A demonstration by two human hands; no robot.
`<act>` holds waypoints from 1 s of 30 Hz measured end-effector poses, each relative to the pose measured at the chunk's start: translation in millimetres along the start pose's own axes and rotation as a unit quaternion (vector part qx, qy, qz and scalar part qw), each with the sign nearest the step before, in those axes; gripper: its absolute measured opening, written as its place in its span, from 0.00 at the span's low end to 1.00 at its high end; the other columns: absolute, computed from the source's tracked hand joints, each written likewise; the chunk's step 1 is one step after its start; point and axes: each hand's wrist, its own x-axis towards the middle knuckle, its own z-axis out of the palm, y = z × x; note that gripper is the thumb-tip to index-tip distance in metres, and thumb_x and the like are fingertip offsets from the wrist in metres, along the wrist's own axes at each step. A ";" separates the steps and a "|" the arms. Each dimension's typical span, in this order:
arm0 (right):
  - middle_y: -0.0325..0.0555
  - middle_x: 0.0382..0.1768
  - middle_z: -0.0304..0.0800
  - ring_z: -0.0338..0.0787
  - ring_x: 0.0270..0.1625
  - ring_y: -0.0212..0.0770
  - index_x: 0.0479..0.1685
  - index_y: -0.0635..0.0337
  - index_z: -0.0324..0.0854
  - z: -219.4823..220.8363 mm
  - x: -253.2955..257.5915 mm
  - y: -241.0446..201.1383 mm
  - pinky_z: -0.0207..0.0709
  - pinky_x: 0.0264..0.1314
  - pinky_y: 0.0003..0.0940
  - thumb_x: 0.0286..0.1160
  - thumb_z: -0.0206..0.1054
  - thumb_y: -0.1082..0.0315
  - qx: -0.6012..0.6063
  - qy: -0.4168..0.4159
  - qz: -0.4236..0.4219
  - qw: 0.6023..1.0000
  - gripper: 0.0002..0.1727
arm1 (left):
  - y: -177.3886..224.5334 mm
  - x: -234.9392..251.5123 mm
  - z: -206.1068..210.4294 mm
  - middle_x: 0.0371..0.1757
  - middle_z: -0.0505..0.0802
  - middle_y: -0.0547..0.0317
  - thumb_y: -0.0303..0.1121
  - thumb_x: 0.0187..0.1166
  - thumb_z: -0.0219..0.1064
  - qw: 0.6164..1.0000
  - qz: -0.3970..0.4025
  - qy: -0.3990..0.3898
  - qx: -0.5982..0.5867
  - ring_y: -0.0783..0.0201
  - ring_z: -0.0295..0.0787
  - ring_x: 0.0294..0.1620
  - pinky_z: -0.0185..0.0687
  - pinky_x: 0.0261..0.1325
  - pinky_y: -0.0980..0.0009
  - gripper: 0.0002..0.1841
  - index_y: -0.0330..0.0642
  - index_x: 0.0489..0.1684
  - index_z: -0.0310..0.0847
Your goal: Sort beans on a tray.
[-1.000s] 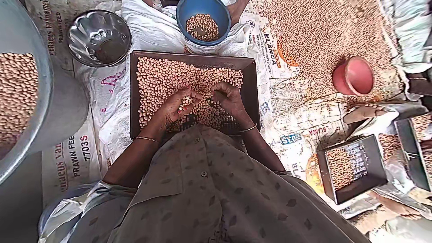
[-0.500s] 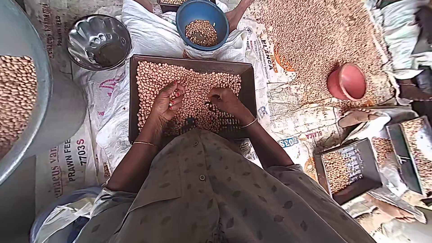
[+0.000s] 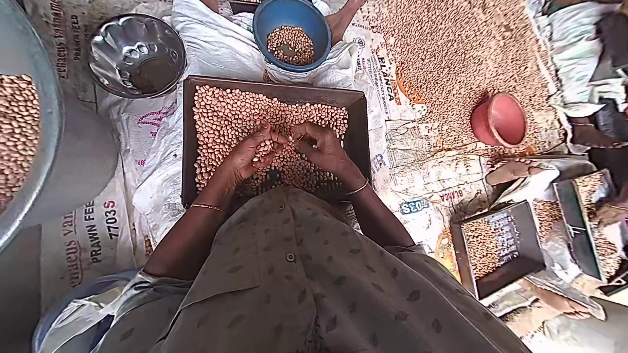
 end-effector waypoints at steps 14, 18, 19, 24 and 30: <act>0.55 0.52 0.93 0.97 0.42 0.43 0.71 0.68 0.76 -22.5 -48.4 40.9 0.92 0.42 0.39 0.90 0.54 0.73 0.182 0.010 0.309 0.934 0.17 | 6.7 -3.4 -5.6 0.20 0.75 0.72 0.40 0.96 0.36 0.979 0.100 0.074 -0.159 0.82 0.58 0.08 0.52 0.09 0.88 0.23 0.49 0.33 0.76; 0.54 0.53 0.93 0.97 0.41 0.42 0.62 0.67 0.82 -43.8 -47.4 34.7 0.93 0.41 0.39 0.88 0.57 0.73 0.132 0.084 0.270 0.950 0.13 | 7.6 -0.8 -5.5 0.19 0.74 0.73 0.40 0.96 0.36 0.975 0.109 0.076 -0.179 0.82 0.57 0.08 0.51 0.09 0.89 0.23 0.50 0.31 0.73; 0.53 0.52 0.93 0.96 0.42 0.42 0.60 0.67 0.83 -40.5 -45.1 30.5 0.93 0.43 0.39 0.88 0.58 0.72 0.118 0.075 0.246 0.959 0.13 | 7.8 -0.5 -4.6 0.19 0.74 0.73 0.40 0.96 0.36 0.974 0.111 0.078 -0.180 0.82 0.57 0.08 0.51 0.09 0.89 0.23 0.50 0.31 0.74; 0.55 0.47 0.94 0.94 0.48 0.48 0.49 0.67 0.89 13.7 -23.1 14.7 0.86 0.56 0.46 0.79 0.63 0.74 -0.028 -0.047 0.039 0.998 0.10 | 8.1 -1.4 -7.2 0.19 0.75 0.74 0.40 0.95 0.36 0.971 0.136 0.076 -0.181 0.83 0.57 0.08 0.52 0.09 0.89 0.22 0.52 0.31 0.73; 0.59 0.53 0.92 0.92 0.57 0.57 0.53 0.63 0.91 64.3 -7.0 0.6 0.85 0.59 0.52 0.79 0.63 0.73 -0.139 -0.107 -0.049 0.983 0.12 | 10.1 -3.9 -9.1 0.21 0.77 0.73 0.39 0.96 0.36 0.961 0.158 0.107 -0.199 0.82 0.58 0.09 0.53 0.10 0.89 0.21 0.51 0.34 0.74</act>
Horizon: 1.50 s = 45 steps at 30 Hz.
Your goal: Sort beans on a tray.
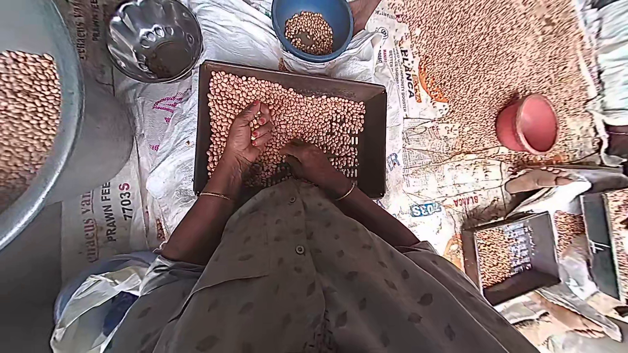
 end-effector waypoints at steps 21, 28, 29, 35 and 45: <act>0.61 0.56 0.90 0.93 0.54 0.61 0.48 0.65 0.89 10.8 0.4 -12.3 0.86 0.44 0.55 0.81 0.64 0.68 -0.129 -0.013 0.044 0.991 0.11 | 2.2 -2.4 4.4 0.18 0.73 0.73 0.42 0.96 0.36 0.999 -0.028 0.007 0.046 0.80 0.58 0.09 0.52 0.11 0.87 0.22 0.50 0.34 0.75; 0.54 0.50 0.92 0.92 0.40 0.36 0.62 0.69 0.84 -31.8 -3.1 -32.3 0.89 0.46 0.30 0.80 0.67 0.77 0.238 0.194 0.044 0.951 0.14 | -1.9 -5.2 10.1 0.20 0.82 0.69 0.56 0.95 0.37 0.975 -0.135 -0.018 0.176 0.79 0.63 0.10 0.54 0.11 0.85 0.28 0.49 0.39 0.80; 0.54 0.49 0.92 0.93 0.42 0.35 0.62 0.70 0.84 -32.8 -1.6 -35.9 0.90 0.48 0.29 0.81 0.65 0.77 0.268 0.201 0.041 0.942 0.14 | -1.7 -5.2 11.7 0.20 0.81 0.69 0.55 0.95 0.39 0.974 -0.151 -0.013 0.171 0.79 0.63 0.10 0.54 0.11 0.85 0.27 0.49 0.38 0.79; 0.55 0.42 0.93 0.92 0.42 0.44 0.47 0.68 0.89 -0.3 9.3 -8.5 0.86 0.49 0.39 0.78 0.65 0.74 0.135 0.084 0.022 0.987 0.09 | 2.5 -0.9 0.4 0.21 0.77 0.71 0.38 0.94 0.41 0.998 -0.060 0.004 0.014 0.81 0.62 0.09 0.57 0.10 0.88 0.19 0.48 0.37 0.77; 0.66 0.58 0.87 0.89 0.63 0.63 0.57 0.72 0.84 9.6 13.2 -36.0 0.84 0.61 0.52 0.76 0.63 0.80 -0.104 -0.094 0.023 0.990 0.13 | 4.1 -2.3 3.0 0.23 0.80 0.71 0.39 0.95 0.37 0.999 -0.031 0.030 0.022 0.82 0.62 0.10 0.57 0.11 0.89 0.21 0.49 0.39 0.78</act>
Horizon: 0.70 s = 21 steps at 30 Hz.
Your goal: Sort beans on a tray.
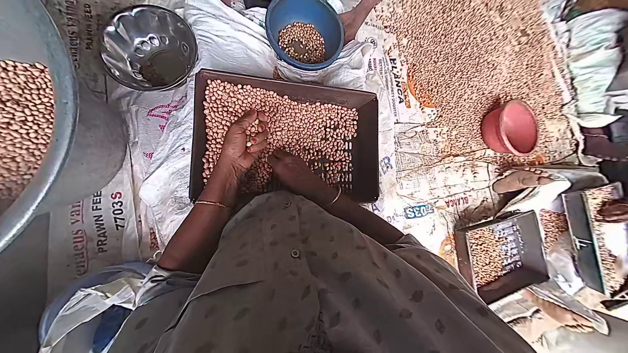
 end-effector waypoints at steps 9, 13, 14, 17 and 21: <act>0.53 0.49 0.94 0.95 0.44 0.36 0.67 0.72 0.82 -65.1 -26.0 42.9 0.91 0.53 0.32 0.80 0.66 0.75 0.341 0.247 -0.001 0.907 0.18 | -10.6 -0.2 8.2 0.26 0.86 0.66 0.54 0.96 0.32 0.971 -0.134 -0.122 0.157 0.81 0.64 0.12 0.56 0.12 0.87 0.32 0.45 0.46 0.84; 0.59 0.47 0.93 0.94 0.49 0.53 0.52 0.69 0.88 -74.7 -14.5 114.6 0.84 0.58 0.50 0.80 0.62 0.75 0.127 0.244 0.115 0.955 0.11 | -11.4 -0.3 7.0 0.27 0.84 0.66 0.44 0.96 0.36 0.977 -0.138 -0.123 0.110 0.82 0.63 0.10 0.57 0.11 0.89 0.25 0.43 0.45 0.82; 0.62 0.52 0.92 0.92 0.55 0.57 0.52 0.68 0.89 -69.2 -12.7 126.7 0.82 0.63 0.55 0.79 0.62 0.76 0.091 0.212 0.129 0.964 0.12 | -9.8 -0.4 6.3 0.26 0.83 0.67 0.42 0.96 0.38 0.982 -0.125 -0.098 0.102 0.83 0.62 0.09 0.57 0.10 0.89 0.23 0.44 0.44 0.81; 0.66 0.60 0.87 0.89 0.63 0.63 0.53 0.69 0.88 -45.2 -7.2 137.4 0.81 0.68 0.56 0.79 0.63 0.77 0.029 0.172 0.160 0.972 0.11 | -5.5 3.6 2.3 0.23 0.78 0.71 0.40 0.95 0.41 0.994 -0.087 -0.031 0.059 0.83 0.59 0.08 0.55 0.09 0.90 0.20 0.47 0.39 0.78; 0.68 0.70 0.84 0.85 0.72 0.64 0.57 0.70 0.87 -40.7 -6.0 131.0 0.78 0.73 0.57 0.82 0.61 0.74 0.000 0.145 0.185 0.972 0.13 | -12.5 -3.1 -7.7 0.19 0.70 0.75 0.46 0.93 0.47 0.998 -0.047 -0.023 0.027 0.82 0.54 0.08 0.50 0.09 0.89 0.18 0.53 0.34 0.76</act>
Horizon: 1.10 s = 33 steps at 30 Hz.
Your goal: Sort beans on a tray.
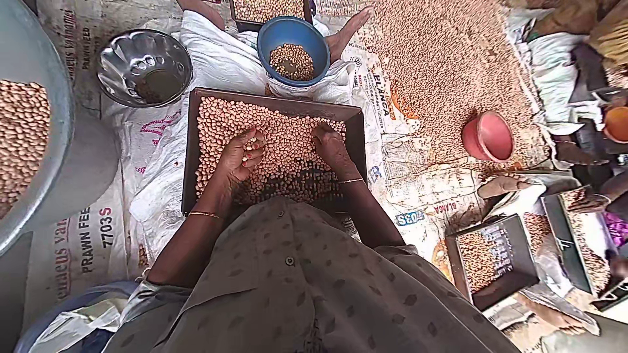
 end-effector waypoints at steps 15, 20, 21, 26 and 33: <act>0.60 0.71 0.84 0.78 0.77 0.65 0.72 0.58 0.83 -42.6 15.8 16.8 0.69 0.74 0.69 0.80 0.66 0.66 -0.037 -0.044 0.007 0.998 0.22 | -1.0 -17.2 -0.6 0.24 0.74 0.70 0.40 0.93 0.48 0.999 0.044 0.025 0.003 0.80 0.51 0.07 0.45 0.08 0.87 0.12 0.51 0.46 0.77; 0.68 0.70 0.82 0.80 0.74 0.69 0.66 0.69 0.83 -31.3 -44.6 20.3 0.74 0.72 0.66 0.78 0.66 0.73 -0.039 -0.055 0.054 0.996 0.19 | 4.3 -10.3 4.7 0.26 0.77 0.73 0.41 0.93 0.46 0.998 0.031 0.046 0.003 0.82 0.55 0.09 0.50 0.09 0.89 0.13 0.52 0.46 0.78; 0.67 0.66 0.85 0.85 0.69 0.67 0.63 0.68 0.85 -34.7 -59.1 14.6 0.78 0.68 0.65 0.78 0.67 0.73 -0.007 -0.081 0.045 0.996 0.16 | 3.5 -13.1 6.5 0.25 0.76 0.72 0.41 0.93 0.47 0.998 0.031 0.053 0.001 0.81 0.53 0.08 0.47 0.08 0.89 0.13 0.52 0.45 0.78; 0.48 0.40 0.92 0.89 0.35 0.37 0.52 0.64 0.89 -51.8 -69.1 6.2 0.85 0.42 0.35 0.82 0.65 0.72 0.258 -0.190 -0.048 0.946 0.09 | 9.6 -3.9 14.9 0.26 0.78 0.73 0.38 0.93 0.45 0.999 0.033 0.042 -0.011 0.83 0.58 0.10 0.51 0.10 0.90 0.15 0.51 0.42 0.78; 0.61 0.54 0.93 0.90 0.61 0.64 0.56 0.61 0.88 -26.2 26.3 10.9 0.78 0.62 0.66 0.86 0.58 0.66 -0.003 -0.002 0.050 0.999 0.14 | 9.9 -1.5 9.5 0.25 0.79 0.72 0.38 0.93 0.44 0.996 0.048 0.068 -0.017 0.83 0.57 0.08 0.51 0.09 0.90 0.15 0.50 0.42 0.78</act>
